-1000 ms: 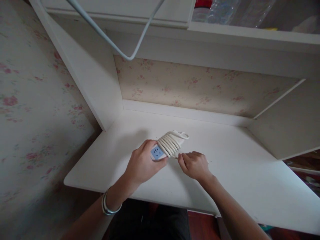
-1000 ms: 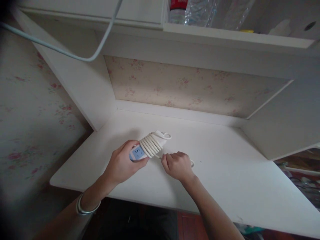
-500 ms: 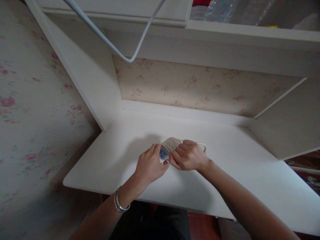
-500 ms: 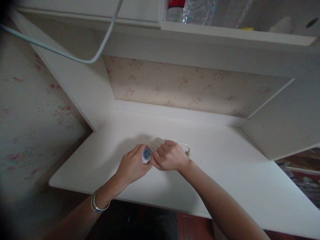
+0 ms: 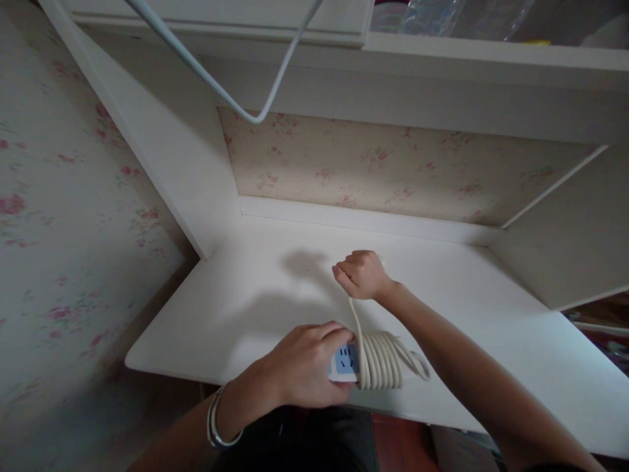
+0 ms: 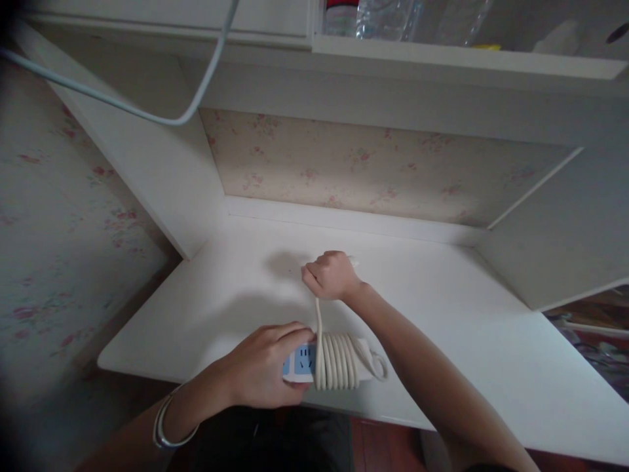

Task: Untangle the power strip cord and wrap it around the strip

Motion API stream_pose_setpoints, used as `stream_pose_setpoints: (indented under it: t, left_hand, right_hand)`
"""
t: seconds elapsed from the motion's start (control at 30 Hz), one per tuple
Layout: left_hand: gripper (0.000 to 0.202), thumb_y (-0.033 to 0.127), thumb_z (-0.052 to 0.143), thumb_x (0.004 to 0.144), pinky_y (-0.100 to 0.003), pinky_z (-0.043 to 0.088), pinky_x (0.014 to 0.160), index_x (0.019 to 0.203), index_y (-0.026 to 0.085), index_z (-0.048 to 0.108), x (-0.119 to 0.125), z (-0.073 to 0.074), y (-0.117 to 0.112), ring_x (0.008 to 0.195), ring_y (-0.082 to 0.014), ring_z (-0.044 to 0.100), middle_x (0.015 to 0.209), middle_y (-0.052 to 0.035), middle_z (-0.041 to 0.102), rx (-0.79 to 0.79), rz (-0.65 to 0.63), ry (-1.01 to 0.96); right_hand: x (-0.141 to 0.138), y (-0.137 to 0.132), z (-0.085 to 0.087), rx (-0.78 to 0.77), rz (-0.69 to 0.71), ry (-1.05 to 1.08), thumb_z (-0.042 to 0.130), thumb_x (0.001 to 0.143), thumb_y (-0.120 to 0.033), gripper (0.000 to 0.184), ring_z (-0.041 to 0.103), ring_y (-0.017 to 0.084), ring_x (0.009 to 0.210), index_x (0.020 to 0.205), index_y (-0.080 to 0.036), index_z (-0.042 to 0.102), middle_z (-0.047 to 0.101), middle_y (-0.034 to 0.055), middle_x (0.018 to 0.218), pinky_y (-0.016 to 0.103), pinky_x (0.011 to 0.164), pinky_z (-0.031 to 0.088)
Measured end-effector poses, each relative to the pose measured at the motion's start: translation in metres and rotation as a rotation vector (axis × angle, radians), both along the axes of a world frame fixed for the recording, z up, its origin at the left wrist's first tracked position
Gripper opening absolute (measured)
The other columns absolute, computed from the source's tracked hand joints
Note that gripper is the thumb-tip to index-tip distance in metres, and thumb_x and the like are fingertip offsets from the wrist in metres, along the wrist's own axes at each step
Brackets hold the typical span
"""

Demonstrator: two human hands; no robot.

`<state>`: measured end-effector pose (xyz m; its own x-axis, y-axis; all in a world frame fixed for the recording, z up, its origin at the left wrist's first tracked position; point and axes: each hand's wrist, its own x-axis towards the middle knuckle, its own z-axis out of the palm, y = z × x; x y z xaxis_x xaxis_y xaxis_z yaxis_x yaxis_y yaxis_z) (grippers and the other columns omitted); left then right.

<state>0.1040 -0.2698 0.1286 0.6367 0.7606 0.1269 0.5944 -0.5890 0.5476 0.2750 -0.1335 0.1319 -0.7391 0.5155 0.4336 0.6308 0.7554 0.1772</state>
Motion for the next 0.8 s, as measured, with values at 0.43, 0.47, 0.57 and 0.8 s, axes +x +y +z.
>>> stream_pose_setpoints:
  t: [0.43, 0.47, 0.57, 0.8]
  left_hand:
    - [0.055, 0.030, 0.071, 0.061, -0.028, 0.049, 0.077, 0.112, 0.024, 0.053, -0.012, 0.002, -0.005, 0.085, -0.0180, 0.064, 0.102, -0.0004, 0.067, -0.112, 0.075, -0.187]
    - [0.057, 0.029, 0.072, 0.060, -0.028, 0.049, 0.075, 0.113, 0.024, 0.052, -0.010, 0.002, -0.007, 0.083, -0.0181, 0.064, 0.100, -0.0003, 0.067, -0.129, 0.066, -0.175]
    - [0.058, 0.027, 0.071, 0.059, -0.027, 0.049, 0.071, 0.113, 0.024, 0.052, -0.007, 0.005, -0.009, 0.080, -0.0179, 0.064, 0.097, -0.0003, 0.067, -0.132, 0.048, -0.179]
    - [0.045, 0.029, 0.068, 0.066, -0.029, 0.050, 0.080, 0.110, 0.025, 0.055, -0.016, 0.016, -0.003, 0.090, -0.0178, 0.063, 0.103, -0.0014, 0.066, -0.010, 0.156, -0.282]
  right_hand:
    - [-0.002, -0.035, -0.051, -0.654, -0.416, 0.046, 0.023, 0.097, -0.039, 0.057, 0.056, 0.014, 0.057, 0.066, -0.020, 0.067, 0.066, 0.0054, 0.062, 0.025, 0.056, 0.027]
    - [-0.003, -0.037, -0.050, -0.644, -0.427, 0.066, 0.024, 0.097, -0.039, 0.057, 0.056, 0.014, 0.057, 0.065, -0.019, 0.067, 0.066, 0.0056, 0.061, 0.026, 0.056, 0.028]
    - [-0.005, -0.037, -0.047, -0.643, -0.451, 0.132, 0.026, 0.096, -0.040, 0.057, 0.054, 0.013, 0.055, 0.059, -0.018, 0.063, 0.062, 0.0052, 0.056, 0.026, 0.055, 0.028]
    - [0.005, -0.037, -0.049, -0.948, -0.231, 0.271, 0.039, 0.090, -0.032, 0.034, 0.049, 0.013, 0.052, 0.067, -0.020, 0.061, 0.056, 0.0009, 0.054, 0.026, 0.052, 0.031]
